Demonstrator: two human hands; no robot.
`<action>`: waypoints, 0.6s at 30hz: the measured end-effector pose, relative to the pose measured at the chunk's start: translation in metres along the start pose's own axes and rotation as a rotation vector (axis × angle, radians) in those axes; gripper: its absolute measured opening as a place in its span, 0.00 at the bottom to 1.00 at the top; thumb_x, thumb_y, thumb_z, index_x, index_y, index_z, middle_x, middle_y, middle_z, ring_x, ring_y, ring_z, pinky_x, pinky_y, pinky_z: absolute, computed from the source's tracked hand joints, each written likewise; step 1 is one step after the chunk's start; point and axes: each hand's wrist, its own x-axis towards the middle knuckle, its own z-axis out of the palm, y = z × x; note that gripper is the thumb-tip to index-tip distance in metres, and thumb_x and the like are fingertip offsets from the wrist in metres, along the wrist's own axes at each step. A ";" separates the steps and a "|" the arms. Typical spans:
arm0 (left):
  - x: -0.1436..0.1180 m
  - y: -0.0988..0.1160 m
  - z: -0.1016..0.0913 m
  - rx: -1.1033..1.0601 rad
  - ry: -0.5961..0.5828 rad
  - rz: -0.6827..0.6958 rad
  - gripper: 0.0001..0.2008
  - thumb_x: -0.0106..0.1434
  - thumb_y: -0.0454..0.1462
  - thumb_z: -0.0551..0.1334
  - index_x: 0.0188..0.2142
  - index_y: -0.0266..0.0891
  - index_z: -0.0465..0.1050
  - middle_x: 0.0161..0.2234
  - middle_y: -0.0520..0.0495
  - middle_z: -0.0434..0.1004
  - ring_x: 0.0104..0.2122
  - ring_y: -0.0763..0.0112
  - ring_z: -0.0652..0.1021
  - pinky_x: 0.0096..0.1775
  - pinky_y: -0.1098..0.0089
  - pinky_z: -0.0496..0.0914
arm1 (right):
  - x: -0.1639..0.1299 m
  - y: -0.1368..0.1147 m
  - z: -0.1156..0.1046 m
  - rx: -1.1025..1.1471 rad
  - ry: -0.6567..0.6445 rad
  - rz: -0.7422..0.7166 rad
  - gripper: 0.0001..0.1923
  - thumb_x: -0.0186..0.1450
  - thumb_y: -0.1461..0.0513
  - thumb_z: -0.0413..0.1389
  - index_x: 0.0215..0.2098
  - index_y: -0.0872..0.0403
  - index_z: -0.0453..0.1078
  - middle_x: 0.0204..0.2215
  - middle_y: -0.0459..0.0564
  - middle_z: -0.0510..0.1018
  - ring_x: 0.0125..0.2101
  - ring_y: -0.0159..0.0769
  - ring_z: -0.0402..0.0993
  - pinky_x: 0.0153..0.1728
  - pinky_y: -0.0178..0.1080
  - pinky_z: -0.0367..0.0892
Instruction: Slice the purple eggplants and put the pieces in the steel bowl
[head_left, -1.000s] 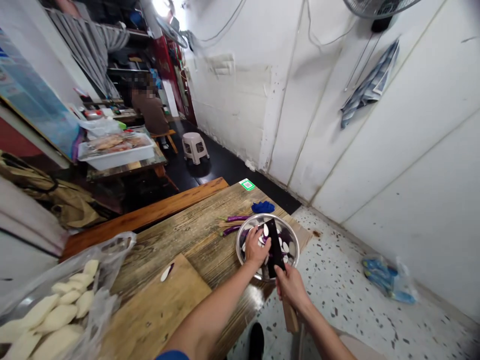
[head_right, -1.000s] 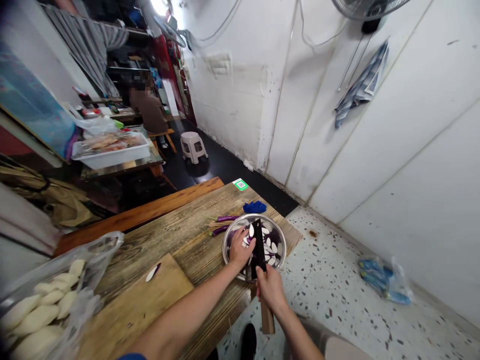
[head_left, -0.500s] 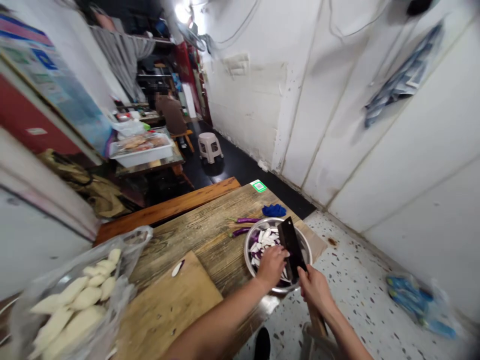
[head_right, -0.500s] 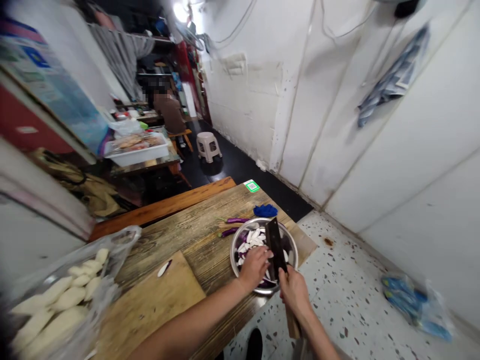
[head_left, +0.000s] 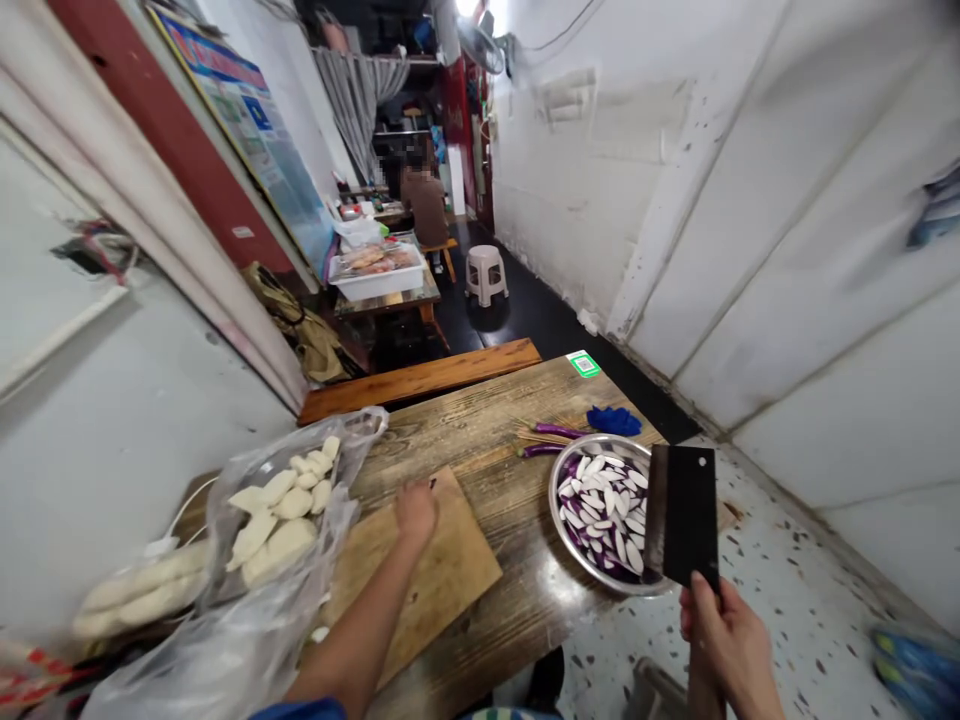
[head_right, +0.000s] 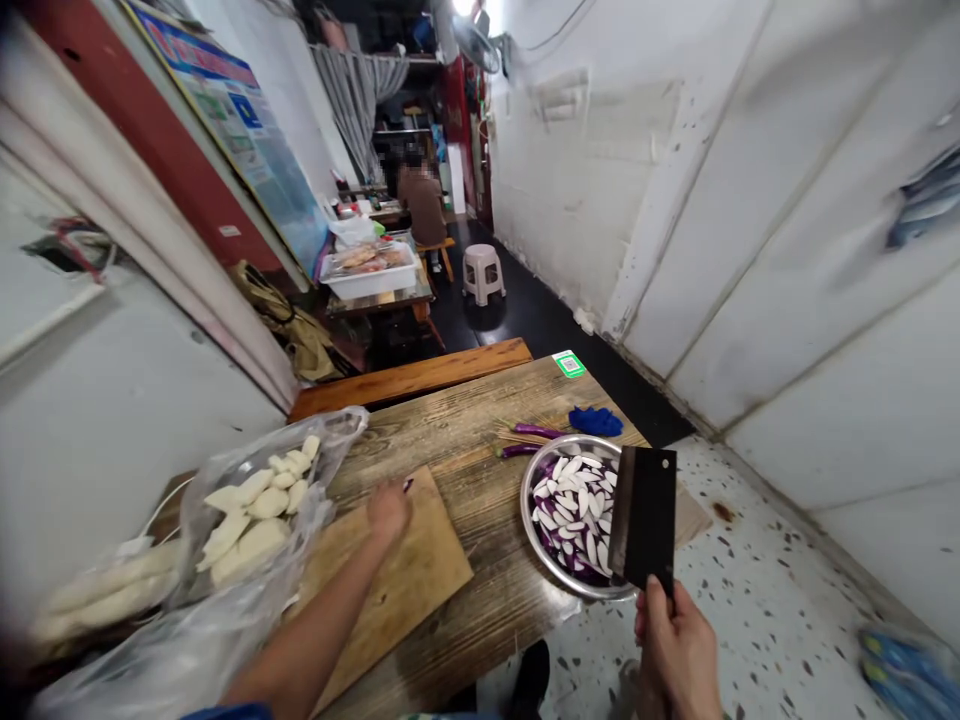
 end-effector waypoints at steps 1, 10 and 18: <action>0.005 -0.010 0.002 -0.001 -0.034 0.007 0.18 0.57 0.28 0.49 0.45 0.30 0.71 0.39 0.33 0.72 0.42 0.53 0.72 0.43 0.60 0.64 | -0.001 -0.003 0.002 0.014 0.012 -0.001 0.24 0.55 0.41 0.48 0.25 0.53 0.60 0.15 0.47 0.69 0.17 0.34 0.66 0.19 0.35 0.62; 0.006 0.044 -0.013 -0.183 -0.106 0.127 0.16 0.58 0.33 0.53 0.46 0.38 0.71 0.41 0.43 0.74 0.40 0.64 0.74 0.41 0.69 0.66 | -0.002 0.016 0.001 0.157 -0.009 0.012 0.24 0.55 0.42 0.50 0.25 0.54 0.60 0.14 0.45 0.67 0.15 0.32 0.63 0.17 0.34 0.61; -0.026 0.221 -0.035 -0.590 -0.088 1.005 0.15 0.64 0.40 0.51 0.44 0.43 0.74 0.43 0.47 0.73 0.43 0.67 0.72 0.47 0.65 0.65 | 0.008 0.023 0.004 0.316 -0.021 0.132 0.23 0.53 0.42 0.53 0.27 0.53 0.60 0.17 0.44 0.68 0.16 0.32 0.63 0.16 0.34 0.60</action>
